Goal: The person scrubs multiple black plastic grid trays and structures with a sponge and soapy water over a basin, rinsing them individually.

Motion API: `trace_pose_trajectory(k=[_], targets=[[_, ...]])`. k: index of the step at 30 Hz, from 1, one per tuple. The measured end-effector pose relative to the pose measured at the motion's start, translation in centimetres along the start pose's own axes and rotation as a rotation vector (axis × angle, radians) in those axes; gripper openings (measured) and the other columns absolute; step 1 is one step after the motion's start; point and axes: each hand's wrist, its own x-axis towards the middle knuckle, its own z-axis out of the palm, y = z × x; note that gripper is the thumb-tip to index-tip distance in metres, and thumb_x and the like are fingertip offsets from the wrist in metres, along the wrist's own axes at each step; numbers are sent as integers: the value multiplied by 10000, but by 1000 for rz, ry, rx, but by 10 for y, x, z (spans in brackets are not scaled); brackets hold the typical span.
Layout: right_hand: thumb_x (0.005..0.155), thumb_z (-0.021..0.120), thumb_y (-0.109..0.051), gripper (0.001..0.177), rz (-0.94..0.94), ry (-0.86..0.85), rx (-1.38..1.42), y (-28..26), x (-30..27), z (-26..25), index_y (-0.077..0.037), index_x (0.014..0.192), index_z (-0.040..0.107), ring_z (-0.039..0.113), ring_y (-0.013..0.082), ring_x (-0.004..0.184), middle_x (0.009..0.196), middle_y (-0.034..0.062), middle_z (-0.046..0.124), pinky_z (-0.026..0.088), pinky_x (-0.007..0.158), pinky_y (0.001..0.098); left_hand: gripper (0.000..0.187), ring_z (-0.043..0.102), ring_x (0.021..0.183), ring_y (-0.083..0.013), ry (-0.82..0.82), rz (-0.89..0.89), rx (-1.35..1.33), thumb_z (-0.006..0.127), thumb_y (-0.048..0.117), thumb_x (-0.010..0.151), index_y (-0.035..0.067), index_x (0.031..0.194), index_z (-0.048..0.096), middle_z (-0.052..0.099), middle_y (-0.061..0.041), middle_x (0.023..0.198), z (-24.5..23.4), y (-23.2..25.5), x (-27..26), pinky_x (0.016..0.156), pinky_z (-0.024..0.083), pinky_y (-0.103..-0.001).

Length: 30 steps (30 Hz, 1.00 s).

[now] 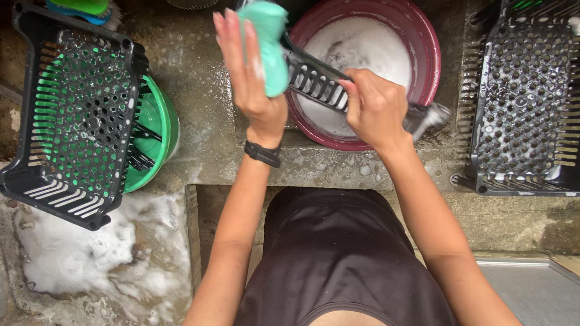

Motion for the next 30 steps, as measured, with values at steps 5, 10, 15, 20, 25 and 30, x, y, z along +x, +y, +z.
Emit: trace_pose_trajectory(k=[5,10,15,20,25,30], targets=[[1019,741,-74,70,53,-33,-119,-47,22,-45,-17,1051,716,652,268,628,849,119,705,464,545,373,410,304,1552,-372,-161,65,338,669,72,1038,21,1432,572,447,-54,1585,-17,38,9,1271,202,-592],[1017,749,-101,112,70,-116,-144,-64,25,-61,6,1036,723,647,313,614,849,143,720,473,547,404,440,478,1383,-331,-389,38,410,646,-34,905,-86,1339,592,550,-142,1444,-34,67,14,1213,338,-495],[1022,683,-83,151,125,-165,-142,-58,38,-57,12,1130,729,689,355,715,896,190,721,520,617,440,430,495,1344,-287,-544,86,160,675,-22,862,-74,1285,609,572,-140,1363,-23,93,-16,1152,364,-460],[997,633,-29,259,166,-278,-50,-63,35,-67,43,1236,702,688,349,685,941,206,734,515,588,440,595,486,1280,-319,-484,21,414,652,-62,742,-35,1336,629,589,-105,1342,-38,52,11,1062,321,-456],[968,651,-20,270,117,-278,-49,-67,29,-62,57,1220,709,684,365,678,919,215,732,526,610,457,509,521,1227,-299,-328,64,518,678,-47,870,24,1366,588,585,-101,1282,-17,32,14,1072,389,-475],[952,631,60,110,341,-352,-79,-53,34,-53,69,1028,710,698,376,746,829,247,696,524,660,475,565,581,1155,-285,-453,138,165,644,-63,975,70,1509,516,616,-86,1116,-3,71,-43,1069,478,-448]])
